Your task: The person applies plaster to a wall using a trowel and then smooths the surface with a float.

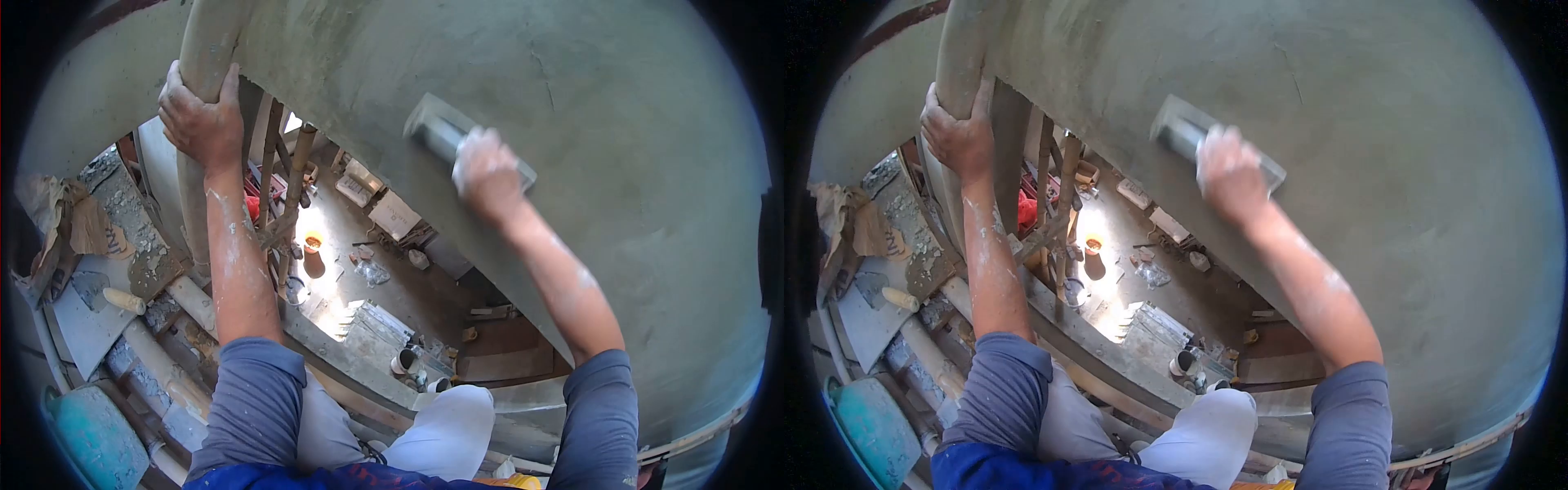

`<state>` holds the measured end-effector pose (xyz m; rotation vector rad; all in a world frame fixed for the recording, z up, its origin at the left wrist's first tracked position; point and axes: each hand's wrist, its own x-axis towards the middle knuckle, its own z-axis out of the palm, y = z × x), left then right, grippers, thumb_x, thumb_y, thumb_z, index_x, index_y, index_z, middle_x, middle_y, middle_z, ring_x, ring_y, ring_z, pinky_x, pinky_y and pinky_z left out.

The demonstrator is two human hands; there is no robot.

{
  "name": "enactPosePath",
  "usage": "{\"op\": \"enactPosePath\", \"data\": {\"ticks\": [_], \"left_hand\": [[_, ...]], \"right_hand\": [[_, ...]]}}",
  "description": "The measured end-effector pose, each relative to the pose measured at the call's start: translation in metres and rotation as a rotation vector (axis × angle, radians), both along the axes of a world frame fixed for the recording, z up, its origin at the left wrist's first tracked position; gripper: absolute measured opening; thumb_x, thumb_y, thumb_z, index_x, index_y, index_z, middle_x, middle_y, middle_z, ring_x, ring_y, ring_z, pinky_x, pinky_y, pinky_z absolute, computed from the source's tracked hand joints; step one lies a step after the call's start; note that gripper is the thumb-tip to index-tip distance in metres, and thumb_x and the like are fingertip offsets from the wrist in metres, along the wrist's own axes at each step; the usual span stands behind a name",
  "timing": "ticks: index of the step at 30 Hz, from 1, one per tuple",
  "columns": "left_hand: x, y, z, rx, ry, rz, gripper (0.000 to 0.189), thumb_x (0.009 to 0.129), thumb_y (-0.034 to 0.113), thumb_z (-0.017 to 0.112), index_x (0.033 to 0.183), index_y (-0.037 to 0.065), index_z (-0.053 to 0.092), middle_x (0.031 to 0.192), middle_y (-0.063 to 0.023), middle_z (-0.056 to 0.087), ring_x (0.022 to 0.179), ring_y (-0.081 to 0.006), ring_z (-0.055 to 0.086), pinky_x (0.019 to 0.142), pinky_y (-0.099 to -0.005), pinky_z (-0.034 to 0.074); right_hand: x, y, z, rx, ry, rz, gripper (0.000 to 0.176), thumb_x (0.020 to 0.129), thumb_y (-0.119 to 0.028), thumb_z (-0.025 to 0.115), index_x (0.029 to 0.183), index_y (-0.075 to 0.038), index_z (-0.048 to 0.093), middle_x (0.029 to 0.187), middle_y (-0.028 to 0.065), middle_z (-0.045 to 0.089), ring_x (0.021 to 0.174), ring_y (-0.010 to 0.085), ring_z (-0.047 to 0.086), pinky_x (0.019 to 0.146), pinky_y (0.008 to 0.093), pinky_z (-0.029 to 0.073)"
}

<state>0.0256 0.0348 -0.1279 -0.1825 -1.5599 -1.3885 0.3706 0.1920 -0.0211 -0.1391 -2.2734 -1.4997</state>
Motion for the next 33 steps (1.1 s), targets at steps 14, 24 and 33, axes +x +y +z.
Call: {"op": "enactPosePath", "data": {"ticks": [14, 24, 33], "left_hand": [[0.003, 0.000, -0.002, -0.007, -0.022, -0.070, 0.081, 0.070, 0.051, 0.082, 0.132, 0.010, 0.052, 0.123, -0.0141, 0.057, 0.119, -0.0344, 0.052, 0.095, -0.0504, 0.042], [0.007, -0.001, 0.002, 0.006, -0.058, -0.067, 0.081, 0.070, 0.051, 0.082, 0.133, 0.010, 0.052, 0.123, -0.0136, 0.057, 0.119, -0.0342, 0.052, 0.096, -0.0504, 0.041], [0.010, -0.002, 0.003, 0.007, -0.054, -0.074, 0.079, 0.072, 0.049, 0.082, 0.134, 0.011, 0.051, 0.124, -0.0131, 0.057, 0.119, -0.0341, 0.052, 0.095, -0.0499, 0.041]], "right_hand": [[-0.010, -0.019, 0.071, -0.262, -0.254, -0.159, 0.011, 0.076, -0.009, 0.060, 0.086, -0.003, 0.061, 0.097, 0.0128, 0.060, 0.093, 0.0289, 0.059, 0.075, 0.0408, 0.050], [0.117, -0.071, 0.034, -0.701, -0.615, -0.553, 0.016, 0.077, -0.009, 0.064, 0.090, -0.001, 0.061, 0.097, 0.0151, 0.057, 0.095, 0.0314, 0.059, 0.079, 0.0434, 0.052], [0.022, -0.031, 0.103, -0.143, 0.147, -0.076, 0.018, 0.083, -0.015, 0.063, 0.093, -0.001, 0.055, 0.090, 0.0141, 0.054, 0.086, 0.0308, 0.057, 0.071, 0.0416, 0.052]]}}
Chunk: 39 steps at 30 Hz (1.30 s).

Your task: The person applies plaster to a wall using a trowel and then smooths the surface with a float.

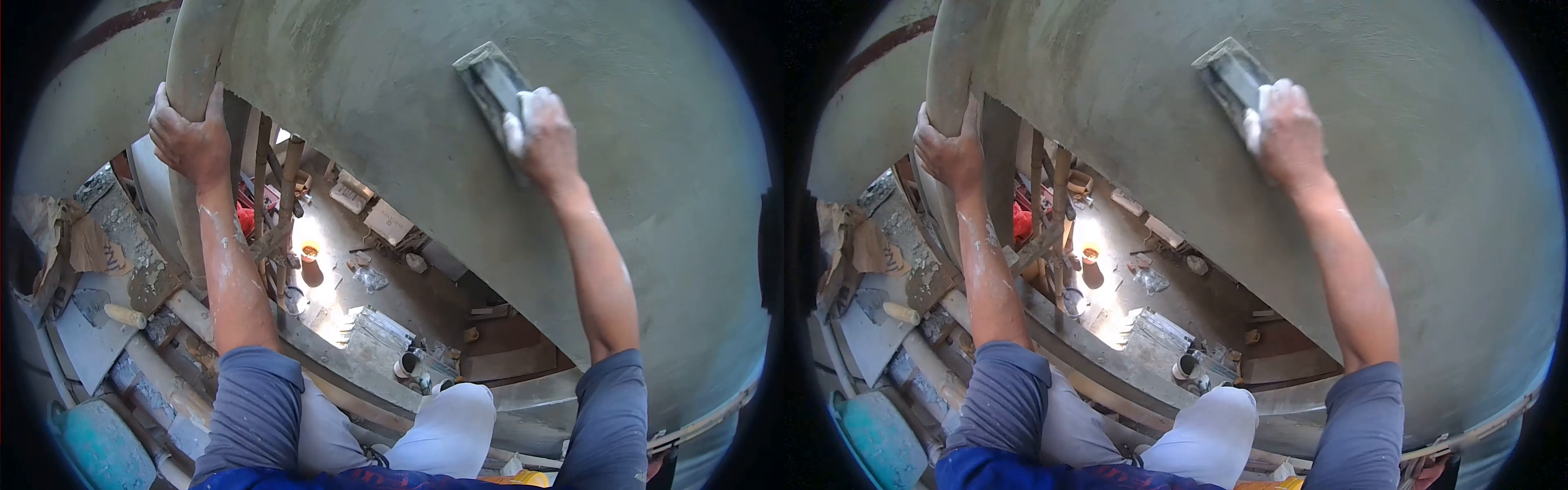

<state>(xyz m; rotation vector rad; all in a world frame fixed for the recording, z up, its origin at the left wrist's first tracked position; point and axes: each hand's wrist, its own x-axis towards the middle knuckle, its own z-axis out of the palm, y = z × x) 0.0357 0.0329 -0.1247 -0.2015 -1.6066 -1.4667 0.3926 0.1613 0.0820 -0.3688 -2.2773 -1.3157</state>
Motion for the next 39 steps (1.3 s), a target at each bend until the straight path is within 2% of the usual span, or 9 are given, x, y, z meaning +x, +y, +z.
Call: {"op": "enactPosePath", "data": {"ticks": [4, 7, 17, 21, 28, 30, 32, 34, 39], "left_hand": [[0.003, -0.003, 0.002, 0.002, -0.027, -0.006, 0.078, 0.071, 0.049, 0.083, 0.132, 0.010, 0.053, 0.122, -0.0142, 0.059, 0.116, -0.0343, 0.055, 0.096, -0.0495, 0.043], [0.005, -0.003, 0.004, -0.004, -0.039, 0.005, 0.077, 0.072, 0.048, 0.082, 0.132, 0.010, 0.054, 0.123, -0.0143, 0.059, 0.116, -0.0345, 0.055, 0.095, -0.0495, 0.043], [0.002, -0.004, 0.000, 0.001, 0.000, -0.028, 0.078, 0.073, 0.047, 0.082, 0.134, 0.010, 0.052, 0.123, -0.0131, 0.058, 0.117, -0.0329, 0.054, 0.096, -0.0484, 0.042], [0.002, -0.003, 0.002, 0.005, -0.037, -0.024, 0.078, 0.073, 0.047, 0.082, 0.134, 0.010, 0.052, 0.125, -0.0127, 0.057, 0.119, -0.0328, 0.052, 0.096, -0.0488, 0.041], [0.005, -0.005, 0.004, 0.003, -0.038, -0.055, 0.077, 0.074, 0.047, 0.081, 0.135, 0.009, 0.051, 0.126, -0.0120, 0.057, 0.119, -0.0330, 0.052, 0.096, -0.0494, 0.041], [0.002, -0.005, 0.003, 0.017, -0.004, -0.052, 0.077, 0.074, 0.047, 0.081, 0.135, 0.009, 0.051, 0.126, -0.0123, 0.057, 0.119, -0.0330, 0.053, 0.096, -0.0496, 0.041], [0.002, -0.003, 0.002, 0.028, 0.003, -0.059, 0.077, 0.074, 0.047, 0.081, 0.135, 0.009, 0.051, 0.126, -0.0125, 0.057, 0.119, -0.0328, 0.052, 0.096, -0.0497, 0.041], [0.002, -0.003, 0.002, 0.029, -0.004, -0.067, 0.077, 0.074, 0.046, 0.081, 0.135, 0.009, 0.052, 0.126, -0.0126, 0.057, 0.120, -0.0326, 0.052, 0.097, -0.0497, 0.041], [0.007, -0.005, 0.005, 0.007, -0.053, -0.071, 0.077, 0.074, 0.044, 0.082, 0.135, 0.009, 0.051, 0.127, -0.0125, 0.056, 0.121, -0.0320, 0.051, 0.098, -0.0496, 0.041]], "right_hand": [[0.007, 0.021, -0.102, -0.154, -0.208, -0.216, 0.013, 0.082, -0.012, 0.058, 0.090, -0.002, 0.058, 0.087, 0.0122, 0.054, 0.086, 0.0249, 0.057, 0.068, 0.0393, 0.054], [0.012, 0.018, -0.107, -0.087, -0.428, 0.110, 0.012, 0.079, -0.010, 0.057, 0.086, 0.000, 0.061, 0.084, 0.0119, 0.055, 0.084, 0.0251, 0.058, 0.068, 0.0376, 0.054], [0.011, 0.065, 0.208, 0.467, 0.352, -0.102, 0.035, 0.093, -0.035, 0.059, 0.098, 0.000, 0.061, 0.094, 0.0209, 0.062, 0.087, 0.0400, 0.061, 0.075, 0.0482, 0.051], [-0.005, 0.076, 0.171, 0.230, 0.302, 0.047, 0.034, 0.092, -0.033, 0.060, 0.092, 0.001, 0.062, 0.091, 0.0216, 0.062, 0.086, 0.0401, 0.061, 0.075, 0.0488, 0.050], [-0.067, 0.029, -0.065, -0.038, -0.295, 0.109, 0.008, 0.081, -0.011, 0.056, 0.082, -0.003, 0.059, 0.086, 0.0119, 0.055, 0.077, 0.0247, 0.058, 0.066, 0.0368, 0.054], [-0.063, 0.027, -0.022, 0.257, -0.224, -0.147, 0.010, 0.080, -0.013, 0.057, 0.083, -0.004, 0.058, 0.087, 0.0128, 0.056, 0.079, 0.0267, 0.057, 0.065, 0.0367, 0.053], [-0.053, 0.045, 0.072, 0.243, 0.033, 0.008, 0.016, 0.081, -0.019, 0.059, 0.088, -0.004, 0.059, 0.086, 0.0157, 0.056, 0.081, 0.0312, 0.056, 0.066, 0.0428, 0.051], [-0.045, 0.028, 0.154, -0.015, 0.206, -0.366, 0.021, 0.089, -0.023, 0.059, 0.092, -0.003, 0.065, 0.091, 0.0193, 0.067, 0.086, 0.0350, 0.066, 0.075, 0.0431, 0.055], [-0.068, 0.035, 0.152, -0.106, 0.636, -0.164, 0.025, 0.087, -0.017, 0.059, 0.102, 0.004, 0.058, 0.104, 0.0231, 0.060, 0.097, 0.0347, 0.061, 0.083, 0.0436, 0.051]]}}
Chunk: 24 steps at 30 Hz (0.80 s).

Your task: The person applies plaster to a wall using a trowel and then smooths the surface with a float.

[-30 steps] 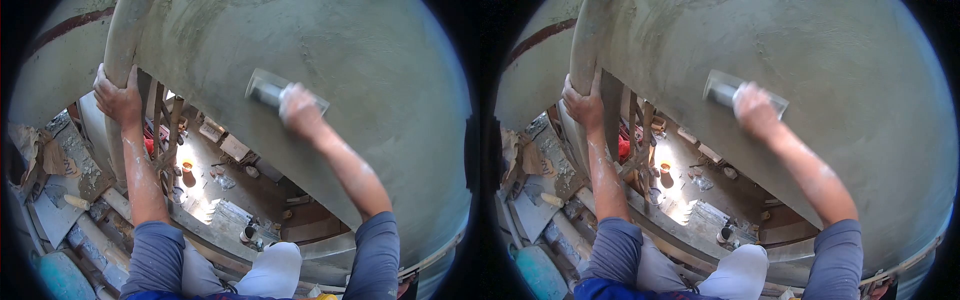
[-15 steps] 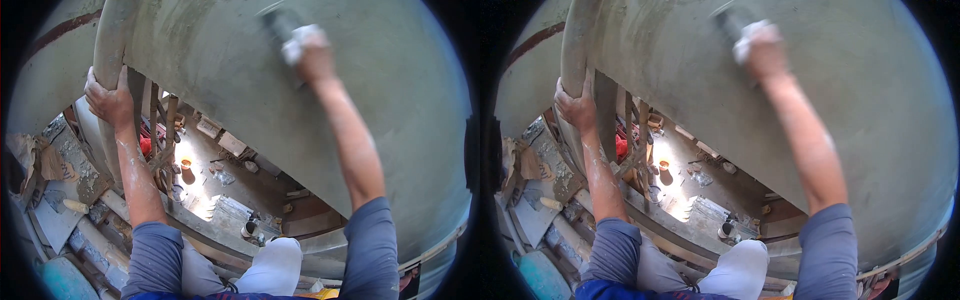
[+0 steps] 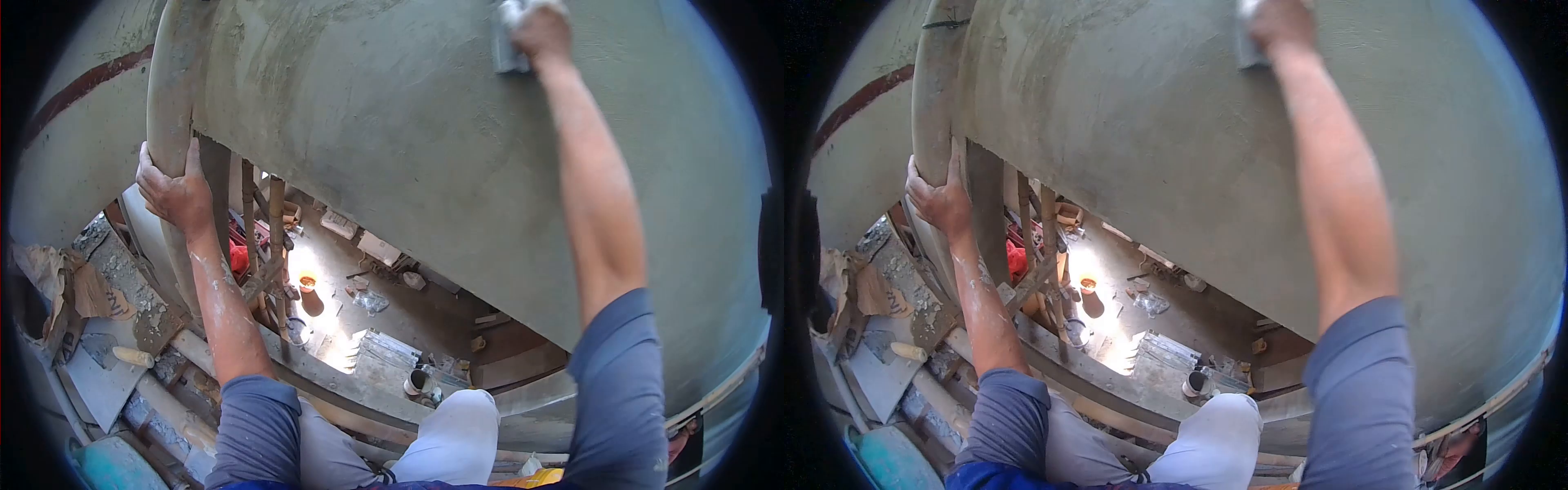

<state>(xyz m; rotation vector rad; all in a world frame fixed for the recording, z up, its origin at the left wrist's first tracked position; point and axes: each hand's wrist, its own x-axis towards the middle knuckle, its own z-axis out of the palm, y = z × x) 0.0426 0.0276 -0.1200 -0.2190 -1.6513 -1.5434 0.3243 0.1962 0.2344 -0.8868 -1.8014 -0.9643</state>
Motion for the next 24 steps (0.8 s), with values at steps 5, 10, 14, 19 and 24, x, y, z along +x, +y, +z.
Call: {"op": "enactPosePath", "data": {"ticks": [5, 10, 14, 19, 24], "left_hand": [[0.002, 0.000, 0.000, -0.005, 0.007, -0.004, 0.077, 0.074, 0.044, 0.081, 0.136, 0.009, 0.050, 0.126, -0.0124, 0.057, 0.121, -0.0317, 0.051, 0.098, -0.0496, 0.040], [-0.001, 0.000, -0.002, 0.002, 0.045, -0.004, 0.077, 0.075, 0.044, 0.081, 0.135, 0.009, 0.050, 0.126, -0.0123, 0.057, 0.120, -0.0317, 0.052, 0.098, -0.0497, 0.040], [0.000, 0.000, 0.001, 0.011, 0.047, -0.008, 0.076, 0.075, 0.044, 0.082, 0.135, 0.008, 0.051, 0.126, -0.0122, 0.057, 0.120, -0.0321, 0.052, 0.097, -0.0493, 0.041], [0.003, -0.002, 0.002, -0.027, 0.028, 0.036, 0.076, 0.075, 0.043, 0.082, 0.134, 0.008, 0.051, 0.125, -0.0129, 0.057, 0.119, -0.0333, 0.053, 0.096, -0.0492, 0.042], [-0.004, 0.001, 0.002, -0.003, 0.094, 0.026, 0.075, 0.076, 0.045, 0.080, 0.135, 0.008, 0.051, 0.127, -0.0133, 0.057, 0.119, -0.0336, 0.052, 0.096, -0.0498, 0.042]], "right_hand": [[-0.043, -0.004, -0.204, 0.137, -0.753, 0.120, 0.011, 0.077, -0.006, 0.054, 0.084, 0.001, 0.059, 0.080, 0.0166, 0.058, 0.073, 0.0289, 0.060, 0.058, 0.0393, 0.054], [-0.012, 0.027, -0.101, 0.392, -0.621, 0.197, 0.015, 0.079, -0.011, 0.057, 0.089, -0.002, 0.062, 0.087, 0.0165, 0.062, 0.078, 0.0306, 0.061, 0.059, 0.0434, 0.053], [0.008, -0.017, 0.039, -0.050, -0.112, -0.140, 0.032, 0.089, -0.021, 0.059, 0.104, 0.007, 0.057, 0.104, 0.0249, 0.060, 0.099, 0.0350, 0.061, 0.086, 0.0429, 0.050], [0.010, 0.027, -0.011, 0.213, -0.402, 0.001, 0.021, 0.085, -0.022, 0.061, 0.094, -0.003, 0.063, 0.096, 0.0191, 0.063, 0.091, 0.0367, 0.062, 0.080, 0.0447, 0.052], [0.052, 0.005, -0.050, 0.241, -0.739, 0.118, 0.022, 0.083, -0.019, 0.065, 0.096, -0.001, 0.062, 0.098, 0.0197, 0.061, 0.095, 0.0369, 0.060, 0.083, 0.0462, 0.052]]}}
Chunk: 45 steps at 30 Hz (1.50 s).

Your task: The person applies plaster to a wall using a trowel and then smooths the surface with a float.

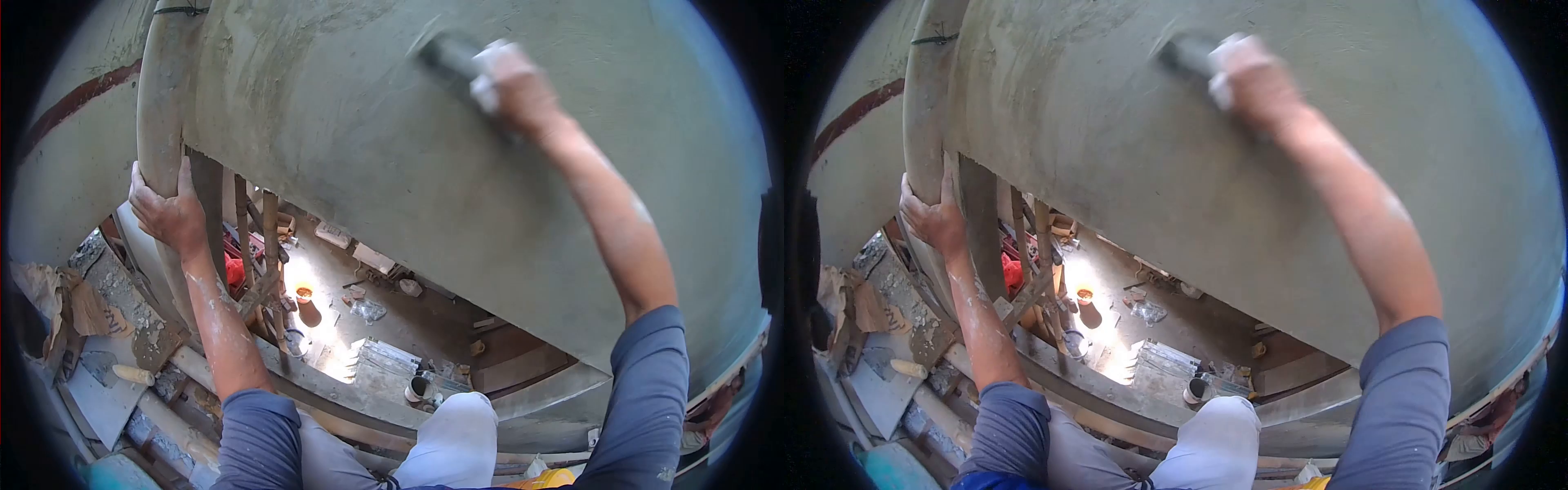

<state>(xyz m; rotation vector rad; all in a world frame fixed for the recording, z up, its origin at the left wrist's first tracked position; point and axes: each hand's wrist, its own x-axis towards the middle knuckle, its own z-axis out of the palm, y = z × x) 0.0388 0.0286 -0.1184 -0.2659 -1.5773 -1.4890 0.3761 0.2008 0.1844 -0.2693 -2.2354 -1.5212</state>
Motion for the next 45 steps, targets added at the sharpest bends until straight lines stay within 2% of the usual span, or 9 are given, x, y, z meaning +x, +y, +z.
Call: {"op": "enactPosePath", "data": {"ticks": [5, 9, 12, 16, 19, 28, 37, 41, 45], "left_hand": [[0.007, -0.002, 0.004, -0.003, -0.055, 0.019, 0.074, 0.076, 0.047, 0.080, 0.132, 0.006, 0.054, 0.124, -0.0161, 0.059, 0.118, -0.0352, 0.054, 0.098, -0.0480, 0.042], [0.005, -0.002, -0.002, -0.008, -0.042, 0.002, 0.075, 0.077, 0.045, 0.080, 0.134, 0.006, 0.052, 0.127, -0.0141, 0.057, 0.120, -0.0335, 0.053, 0.098, -0.0484, 0.042], [0.004, -0.002, 0.000, -0.011, -0.025, -0.012, 0.074, 0.077, 0.043, 0.080, 0.134, 0.007, 0.051, 0.127, -0.0129, 0.057, 0.120, -0.0326, 0.052, 0.098, -0.0484, 0.042], [0.003, -0.003, -0.001, -0.007, -0.014, -0.013, 0.074, 0.076, 0.043, 0.081, 0.134, 0.007, 0.052, 0.127, -0.0122, 0.057, 0.120, -0.0326, 0.053, 0.097, -0.0482, 0.042], [0.007, -0.001, 0.002, -0.002, -0.043, 0.035, 0.074, 0.076, 0.044, 0.081, 0.133, 0.007, 0.052, 0.126, -0.0128, 0.058, 0.119, -0.0330, 0.053, 0.097, -0.0483, 0.042], [0.004, -0.004, -0.001, -0.016, -0.033, 0.003, 0.076, 0.076, 0.047, 0.080, 0.132, 0.004, 0.054, 0.124, -0.0179, 0.059, 0.118, -0.0357, 0.054, 0.099, -0.0475, 0.042], [0.002, -0.002, -0.001, -0.008, -0.030, -0.017, 0.077, 0.076, 0.046, 0.081, 0.134, 0.006, 0.051, 0.126, -0.0156, 0.057, 0.119, -0.0343, 0.052, 0.099, -0.0490, 0.041], [0.005, -0.001, 0.000, -0.007, -0.082, -0.017, 0.078, 0.075, 0.049, 0.080, 0.133, 0.005, 0.053, 0.125, -0.0174, 0.058, 0.120, -0.0359, 0.053, 0.099, -0.0499, 0.041], [0.006, -0.001, 0.000, -0.007, -0.105, -0.037, 0.078, 0.075, 0.048, 0.081, 0.134, 0.006, 0.052, 0.126, -0.0175, 0.057, 0.121, -0.0358, 0.052, 0.100, -0.0507, 0.040]], "right_hand": [[-0.031, 0.009, 0.093, 0.053, 0.513, -0.146, 0.032, 0.090, -0.022, 0.059, 0.102, 0.007, 0.057, 0.104, 0.0267, 0.058, 0.099, 0.0374, 0.059, 0.089, 0.0443, 0.048], [-0.022, -0.014, 0.065, -0.169, 0.429, -0.084, 0.031, 0.088, -0.020, 0.061, 0.103, 0.006, 0.056, 0.109, 0.0272, 0.057, 0.104, 0.0384, 0.057, 0.092, 0.0452, 0.046], [0.048, 0.023, 0.086, 0.302, 0.048, 0.151, 0.032, 0.092, -0.027, 0.061, 0.104, 0.003, 0.063, 0.104, 0.0253, 0.064, 0.098, 0.0404, 0.063, 0.084, 0.0486, 0.051], [0.114, 0.015, 0.174, 0.145, 0.632, -0.195, 0.044, 0.091, -0.040, 0.061, 0.107, 0.001, 0.065, 0.104, 0.0248, 0.066, 0.099, 0.0396, 0.063, 0.085, 0.0478, 0.050], [0.096, 0.013, 0.174, 0.062, 0.612, -0.029, 0.049, 0.089, -0.044, 0.062, 0.104, 0.002, 0.065, 0.104, 0.0238, 0.066, 0.098, 0.0398, 0.063, 0.082, 0.0466, 0.050], [0.028, -0.011, -0.130, -0.202, -0.157, -0.062, 0.015, 0.080, -0.014, 0.062, 0.091, -0.003, 0.060, 0.086, 0.0185, 0.059, 0.081, 0.0345, 0.060, 0.070, 0.0435, 0.055], [0.189, 0.007, 0.158, 0.208, 0.724, -0.091, 0.042, 0.089, -0.038, 0.064, 0.100, 0.003, 0.065, 0.100, 0.0245, 0.066, 0.093, 0.0390, 0.065, 0.078, 0.0487, 0.051], [0.159, 0.004, 0.094, 0.031, 0.731, 0.020, 0.037, 0.087, -0.033, 0.067, 0.099, 0.003, 0.065, 0.100, 0.0246, 0.065, 0.090, 0.0392, 0.065, 0.077, 0.0469, 0.052], [0.108, -0.019, -0.109, -0.253, 0.288, 0.128, 0.018, 0.079, -0.013, 0.066, 0.091, -0.001, 0.060, 0.085, 0.0184, 0.059, 0.082, 0.0365, 0.060, 0.070, 0.0448, 0.050]]}}
